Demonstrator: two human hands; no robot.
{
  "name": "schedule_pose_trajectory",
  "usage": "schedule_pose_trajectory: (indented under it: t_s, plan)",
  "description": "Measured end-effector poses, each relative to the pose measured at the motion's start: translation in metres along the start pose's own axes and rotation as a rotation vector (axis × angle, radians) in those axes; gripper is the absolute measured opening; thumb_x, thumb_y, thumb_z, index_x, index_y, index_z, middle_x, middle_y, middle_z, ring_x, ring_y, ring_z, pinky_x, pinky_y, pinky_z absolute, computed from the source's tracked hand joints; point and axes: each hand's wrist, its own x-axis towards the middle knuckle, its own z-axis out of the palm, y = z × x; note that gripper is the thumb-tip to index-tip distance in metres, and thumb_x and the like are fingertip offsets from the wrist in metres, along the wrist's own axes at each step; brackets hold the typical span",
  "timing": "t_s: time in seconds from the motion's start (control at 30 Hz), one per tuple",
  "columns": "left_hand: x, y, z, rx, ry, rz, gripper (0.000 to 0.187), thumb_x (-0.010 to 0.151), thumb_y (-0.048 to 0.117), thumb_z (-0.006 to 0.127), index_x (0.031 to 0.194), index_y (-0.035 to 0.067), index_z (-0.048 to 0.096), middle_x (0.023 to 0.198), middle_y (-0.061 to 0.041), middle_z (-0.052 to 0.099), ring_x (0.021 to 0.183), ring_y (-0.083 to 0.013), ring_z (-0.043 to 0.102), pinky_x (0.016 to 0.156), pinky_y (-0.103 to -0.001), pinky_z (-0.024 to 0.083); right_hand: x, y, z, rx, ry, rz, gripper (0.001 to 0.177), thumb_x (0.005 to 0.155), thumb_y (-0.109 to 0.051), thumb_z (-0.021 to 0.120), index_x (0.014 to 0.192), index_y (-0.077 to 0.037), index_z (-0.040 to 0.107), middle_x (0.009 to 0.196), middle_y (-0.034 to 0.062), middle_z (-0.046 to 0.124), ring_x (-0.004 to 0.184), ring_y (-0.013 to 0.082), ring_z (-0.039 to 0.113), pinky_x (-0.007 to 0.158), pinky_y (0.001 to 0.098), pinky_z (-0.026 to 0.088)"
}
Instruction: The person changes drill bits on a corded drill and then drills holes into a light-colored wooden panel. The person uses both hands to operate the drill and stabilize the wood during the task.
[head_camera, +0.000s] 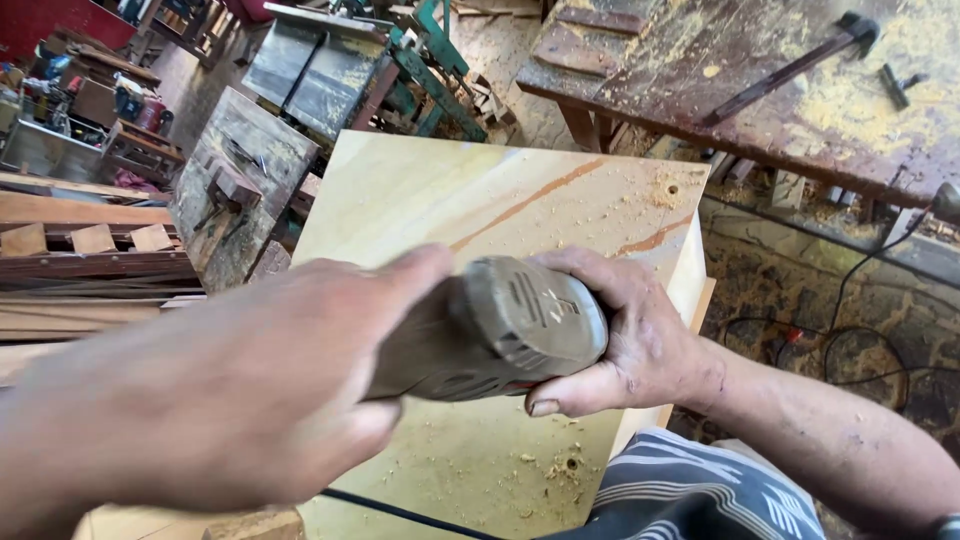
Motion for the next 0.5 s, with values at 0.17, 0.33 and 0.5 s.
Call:
schedule_pose_trajectory:
  t_s: [0.17, 0.33, 0.5]
  plan:
    - [-0.014, 0.026, -0.021, -0.005, -0.129, -0.282, 0.081, 0.077, 0.032, 0.075, 0.144, 0.015, 0.032, 0.085, -0.015, 0.066, 0.084, -0.0343, 0.077, 0.077, -0.045, 0.06, 0.009, -0.015, -0.001, -0.037, -0.035, -0.06, 0.092, 0.062, -0.048, 0.096, 0.134, -0.003, 0.061, 0.115, 0.0094, 0.079, 0.107, 0.0186, 0.078, 0.093, 0.0317, 0.061]
    - [-0.021, -0.001, -0.007, -0.009, -0.022, -0.169, 0.084, 0.073, 0.033, 0.077, 0.144, 0.015, 0.036, 0.086, -0.015, 0.062, 0.085, -0.0368, 0.073, 0.075, -0.05, 0.055, 0.009, -0.011, 0.01, -0.043, 0.015, -0.137, 0.094, 0.063, -0.05, 0.096, 0.136, -0.003, 0.059, 0.118, 0.0093, 0.077, 0.106, 0.0186, 0.078, 0.092, 0.031, 0.063]
    - [-0.013, 0.011, -0.006, 0.006, -0.073, -0.236, 0.081, 0.075, 0.034, 0.076, 0.144, 0.018, 0.038, 0.088, -0.016, 0.066, 0.088, -0.0361, 0.07, 0.078, -0.049, 0.056, 0.0, 0.001, 0.01, -0.044, 0.015, -0.119, 0.092, 0.063, -0.05, 0.095, 0.134, -0.003, 0.06, 0.118, 0.0095, 0.076, 0.105, 0.0207, 0.078, 0.091, 0.0324, 0.061]
